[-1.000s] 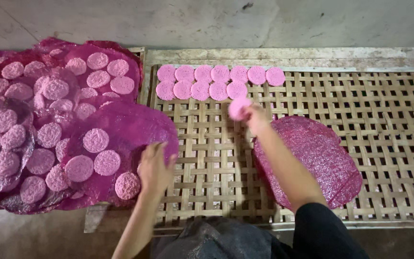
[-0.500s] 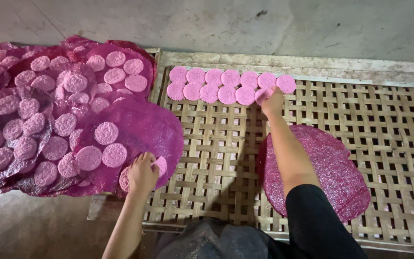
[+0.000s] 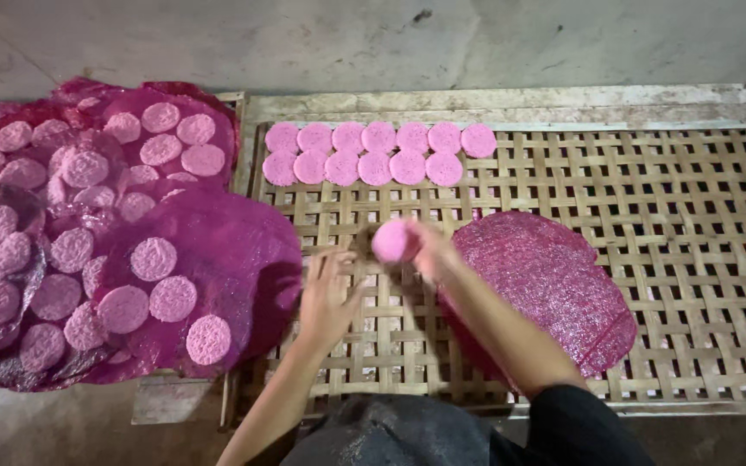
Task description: The person peels round pink rice-paper discs off a glossy magenta plastic sheet and arranges them in neat rows on woven bamboo drying trays. They work through several sheets one disc at a time, occasionally repositioning a sheet, and at one point lift and carry a sheet of discs to another tray.
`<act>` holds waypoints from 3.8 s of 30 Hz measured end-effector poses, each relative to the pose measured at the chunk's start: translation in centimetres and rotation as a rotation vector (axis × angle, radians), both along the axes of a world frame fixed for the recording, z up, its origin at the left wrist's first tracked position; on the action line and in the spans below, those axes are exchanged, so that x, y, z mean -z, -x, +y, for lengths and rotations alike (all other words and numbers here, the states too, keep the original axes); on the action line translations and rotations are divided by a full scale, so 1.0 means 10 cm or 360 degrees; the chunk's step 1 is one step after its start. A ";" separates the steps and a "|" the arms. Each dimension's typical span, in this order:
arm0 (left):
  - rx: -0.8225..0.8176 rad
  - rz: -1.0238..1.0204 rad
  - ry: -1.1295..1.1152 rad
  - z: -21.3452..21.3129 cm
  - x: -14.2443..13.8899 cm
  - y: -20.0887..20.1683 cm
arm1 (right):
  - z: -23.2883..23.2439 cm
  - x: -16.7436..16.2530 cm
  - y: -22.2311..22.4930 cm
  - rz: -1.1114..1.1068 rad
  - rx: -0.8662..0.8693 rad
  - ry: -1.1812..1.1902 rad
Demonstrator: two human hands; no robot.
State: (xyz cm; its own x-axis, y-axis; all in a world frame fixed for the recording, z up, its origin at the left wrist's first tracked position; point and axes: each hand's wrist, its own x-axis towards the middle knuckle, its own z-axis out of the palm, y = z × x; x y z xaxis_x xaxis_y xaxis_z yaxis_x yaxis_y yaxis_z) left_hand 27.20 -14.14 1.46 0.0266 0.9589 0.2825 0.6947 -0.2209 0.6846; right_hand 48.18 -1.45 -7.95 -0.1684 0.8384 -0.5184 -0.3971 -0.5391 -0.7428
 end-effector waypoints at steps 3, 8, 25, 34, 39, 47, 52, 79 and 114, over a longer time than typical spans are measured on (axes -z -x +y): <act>-0.0131 0.0032 0.0194 -0.11 0.13 0.20 | 0.78 -0.02 -0.74 -0.0233 0.0423 -0.0333; -0.0340 0.0008 0.0217 -0.39 0.37 0.54 | 1.45 -0.10 -1.22 -0.0026 0.0724 -0.0568; -0.1219 0.0092 -0.0084 -1.21 0.47 2.29 | 0.94 0.19 -0.41 -0.2290 0.0418 -0.1654; -0.1211 0.0444 -0.0221 -0.84 0.59 3.57 | -0.46 -0.13 2.87 -0.1333 -0.0636 -0.2304; -0.1186 -0.0162 0.0082 -0.81 0.61 3.95 | -0.57 -0.32 4.22 -0.1578 -0.0913 -0.2237; -0.0921 0.0249 0.0809 -1.18 0.71 4.23 | -0.63 -0.29 4.96 -0.2219 -0.0757 -0.2653; -0.0784 -0.0131 0.0584 -1.08 0.72 4.50 | -0.27 -0.34 4.63 -0.1291 -0.0731 -0.0896; -0.0939 0.0067 0.0397 -0.41 0.49 4.57 | 0.48 -0.19 3.27 -0.2154 0.0028 -0.1609; -0.1249 0.0253 0.0688 -0.06 0.33 5.01 | -0.15 -0.08 3.16 -0.2152 -0.0313 -0.1496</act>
State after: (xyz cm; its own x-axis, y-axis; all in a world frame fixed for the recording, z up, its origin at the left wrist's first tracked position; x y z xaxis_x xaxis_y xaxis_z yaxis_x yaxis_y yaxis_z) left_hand -22.94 -14.76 -1.80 -0.6706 0.7396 -0.0575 0.6305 0.6090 0.4812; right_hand 16.61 -2.93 -7.18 -0.1814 0.9445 0.2737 0.7795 0.3078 -0.5456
